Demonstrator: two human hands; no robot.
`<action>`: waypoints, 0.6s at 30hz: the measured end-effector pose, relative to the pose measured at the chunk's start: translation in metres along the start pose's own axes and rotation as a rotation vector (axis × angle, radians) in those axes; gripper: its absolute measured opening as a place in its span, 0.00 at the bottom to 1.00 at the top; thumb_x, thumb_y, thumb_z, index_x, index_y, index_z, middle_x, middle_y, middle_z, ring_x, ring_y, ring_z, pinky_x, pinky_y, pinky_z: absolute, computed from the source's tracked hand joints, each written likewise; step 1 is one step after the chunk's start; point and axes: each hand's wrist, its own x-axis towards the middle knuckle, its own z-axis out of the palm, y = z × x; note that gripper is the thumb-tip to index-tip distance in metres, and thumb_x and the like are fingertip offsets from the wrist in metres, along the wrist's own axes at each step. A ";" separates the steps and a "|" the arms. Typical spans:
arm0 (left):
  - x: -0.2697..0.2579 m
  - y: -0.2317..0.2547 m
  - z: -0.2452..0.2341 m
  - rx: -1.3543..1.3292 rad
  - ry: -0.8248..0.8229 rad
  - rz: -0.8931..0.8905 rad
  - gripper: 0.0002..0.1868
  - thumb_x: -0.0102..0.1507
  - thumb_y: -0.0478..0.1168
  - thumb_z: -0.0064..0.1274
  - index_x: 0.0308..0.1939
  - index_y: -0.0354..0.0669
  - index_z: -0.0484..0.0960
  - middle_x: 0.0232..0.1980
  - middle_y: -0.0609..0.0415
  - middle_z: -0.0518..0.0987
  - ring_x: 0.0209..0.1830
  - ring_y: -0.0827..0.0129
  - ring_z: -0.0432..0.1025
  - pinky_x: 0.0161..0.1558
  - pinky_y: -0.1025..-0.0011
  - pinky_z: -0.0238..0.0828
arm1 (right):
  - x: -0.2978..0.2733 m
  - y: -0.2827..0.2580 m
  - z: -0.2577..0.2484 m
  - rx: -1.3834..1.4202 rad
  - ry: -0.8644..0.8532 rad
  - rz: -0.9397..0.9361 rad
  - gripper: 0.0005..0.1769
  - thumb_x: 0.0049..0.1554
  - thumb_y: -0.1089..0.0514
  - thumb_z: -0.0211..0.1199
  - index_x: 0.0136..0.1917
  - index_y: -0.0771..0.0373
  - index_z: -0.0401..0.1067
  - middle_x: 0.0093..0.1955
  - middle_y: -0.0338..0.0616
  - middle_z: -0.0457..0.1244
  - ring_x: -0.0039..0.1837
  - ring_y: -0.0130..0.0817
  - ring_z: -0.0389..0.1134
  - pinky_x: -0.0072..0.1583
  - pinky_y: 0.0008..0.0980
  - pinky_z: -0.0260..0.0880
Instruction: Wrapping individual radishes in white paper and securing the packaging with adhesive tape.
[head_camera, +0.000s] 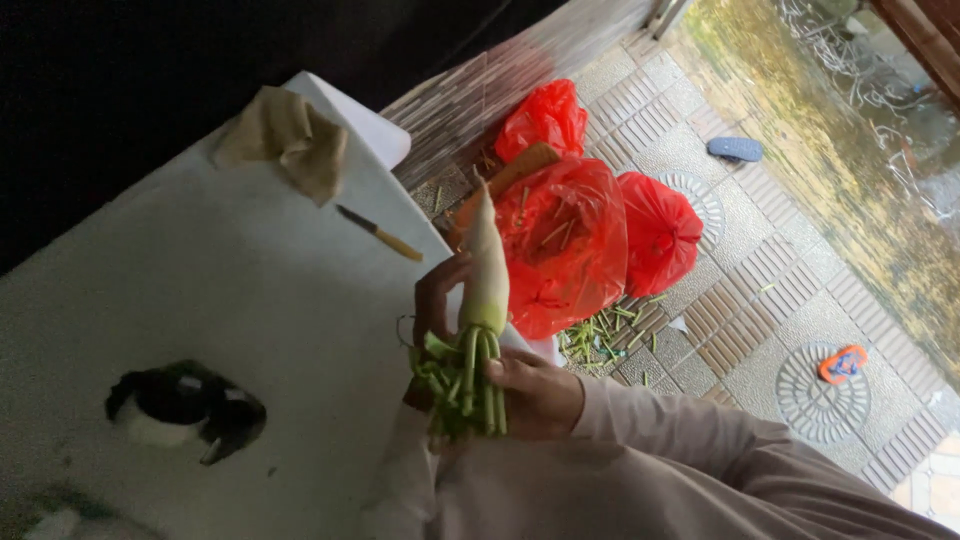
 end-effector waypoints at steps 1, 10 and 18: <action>-0.001 0.002 -0.004 -0.104 0.045 -0.012 0.46 0.62 0.67 0.40 0.72 0.35 0.65 0.71 0.38 0.68 0.72 0.48 0.63 0.72 0.53 0.57 | -0.001 0.004 0.004 -0.053 -0.176 -0.015 0.29 0.61 0.50 0.59 0.69 0.72 0.65 0.60 0.61 0.66 0.63 0.51 0.69 0.62 0.56 0.73; -0.017 0.044 -0.031 -0.847 0.499 -0.145 0.32 0.65 0.47 0.49 0.71 0.39 0.62 0.63 0.43 0.70 0.61 0.55 0.71 0.66 0.48 0.69 | -0.001 -0.017 0.052 -1.651 -0.215 -0.984 0.37 0.52 0.50 0.73 0.68 0.71 0.65 0.65 0.60 0.61 0.66 0.60 0.66 0.63 0.54 0.70; 0.005 0.080 -0.108 -1.116 0.717 -0.062 0.34 0.66 0.62 0.40 0.68 0.44 0.72 0.37 0.51 0.79 0.30 0.64 0.75 0.37 0.62 0.75 | 0.004 0.005 -0.035 -1.948 0.090 -0.342 0.20 0.63 0.40 0.56 0.55 0.59 0.67 0.31 0.63 0.66 0.37 0.68 0.70 0.41 0.59 0.69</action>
